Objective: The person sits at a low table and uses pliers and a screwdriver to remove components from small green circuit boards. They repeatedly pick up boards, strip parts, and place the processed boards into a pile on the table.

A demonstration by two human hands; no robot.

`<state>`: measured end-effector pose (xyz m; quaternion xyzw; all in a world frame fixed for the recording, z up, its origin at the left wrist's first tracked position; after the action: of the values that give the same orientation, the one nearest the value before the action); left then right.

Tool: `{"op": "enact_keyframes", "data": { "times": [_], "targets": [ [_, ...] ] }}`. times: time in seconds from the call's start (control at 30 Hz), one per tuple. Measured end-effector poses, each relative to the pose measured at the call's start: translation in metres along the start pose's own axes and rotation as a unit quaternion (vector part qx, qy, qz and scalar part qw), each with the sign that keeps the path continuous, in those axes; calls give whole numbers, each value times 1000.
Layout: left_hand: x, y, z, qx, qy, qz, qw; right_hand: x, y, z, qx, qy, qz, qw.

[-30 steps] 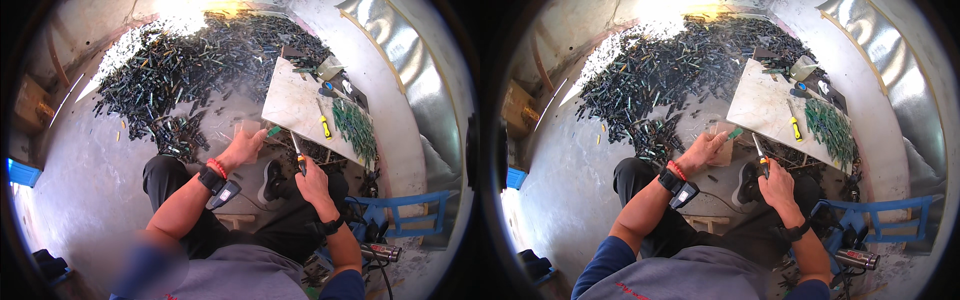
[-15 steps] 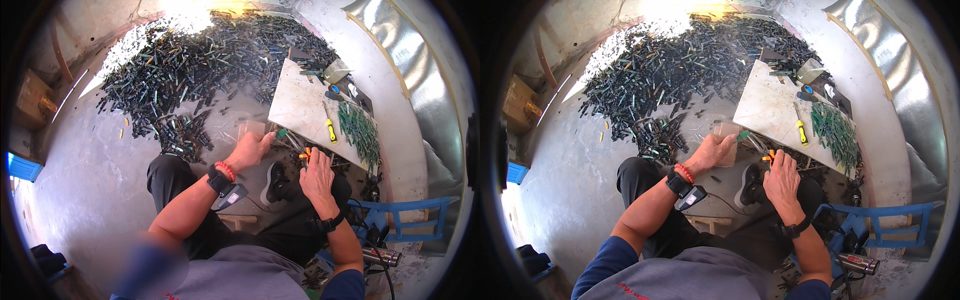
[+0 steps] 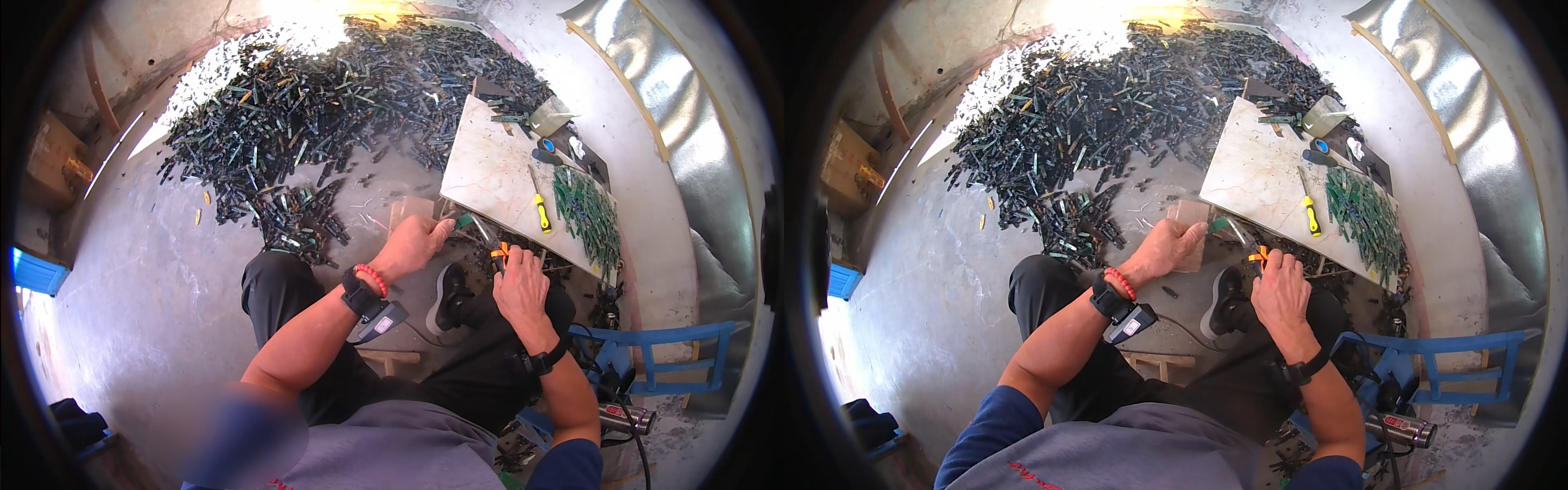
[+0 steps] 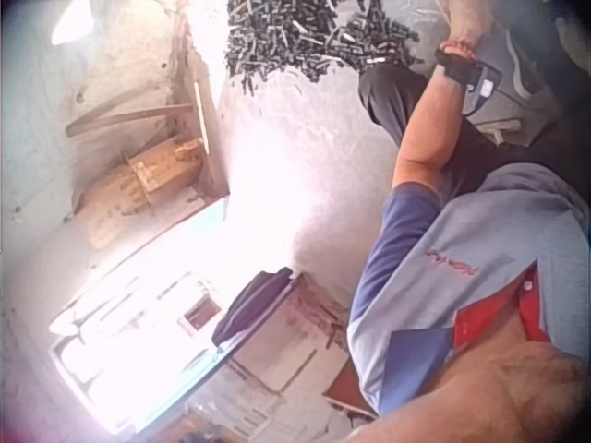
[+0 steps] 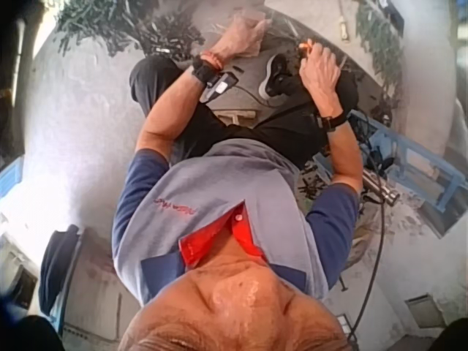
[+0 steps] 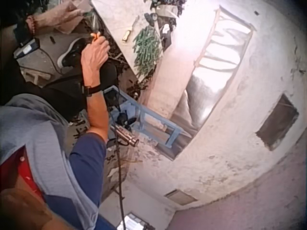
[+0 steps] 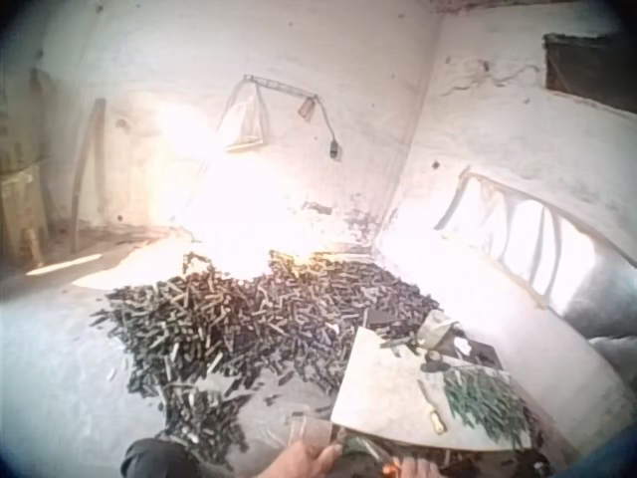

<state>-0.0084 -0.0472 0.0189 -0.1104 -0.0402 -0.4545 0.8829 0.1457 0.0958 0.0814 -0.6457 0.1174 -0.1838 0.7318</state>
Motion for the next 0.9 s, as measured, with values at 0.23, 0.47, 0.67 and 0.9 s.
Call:
{"op": "enact_keyframes", "data": {
  "times": [0.23,0.47,0.67,0.9],
  "targets": [
    [0,-1,3,47,-18,-21,999,-4,25,20,-361,50,-120,923],
    [-4,1,-5,76,-17,-37,996,-5,2,11,-140,9,-62,988],
    [-2,1,-3,72,-20,-41,996,-3,-6,4,-57,-5,-27,998],
    [-5,5,-10,82,10,-21,996,-2,-6,5,-17,-24,-6,1000]
  ]
}}
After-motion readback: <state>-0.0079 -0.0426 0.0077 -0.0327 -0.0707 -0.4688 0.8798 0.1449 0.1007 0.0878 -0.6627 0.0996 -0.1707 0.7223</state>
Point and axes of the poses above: each hand's wrist, its own x-axis away from the middle knuckle, its own y-axis out of the palm, z = x × y, the point moved 2 cm from there along -x, towards the middle knuckle, and after that the axes turned 8 degrees about -z, right-handed, at the moved point
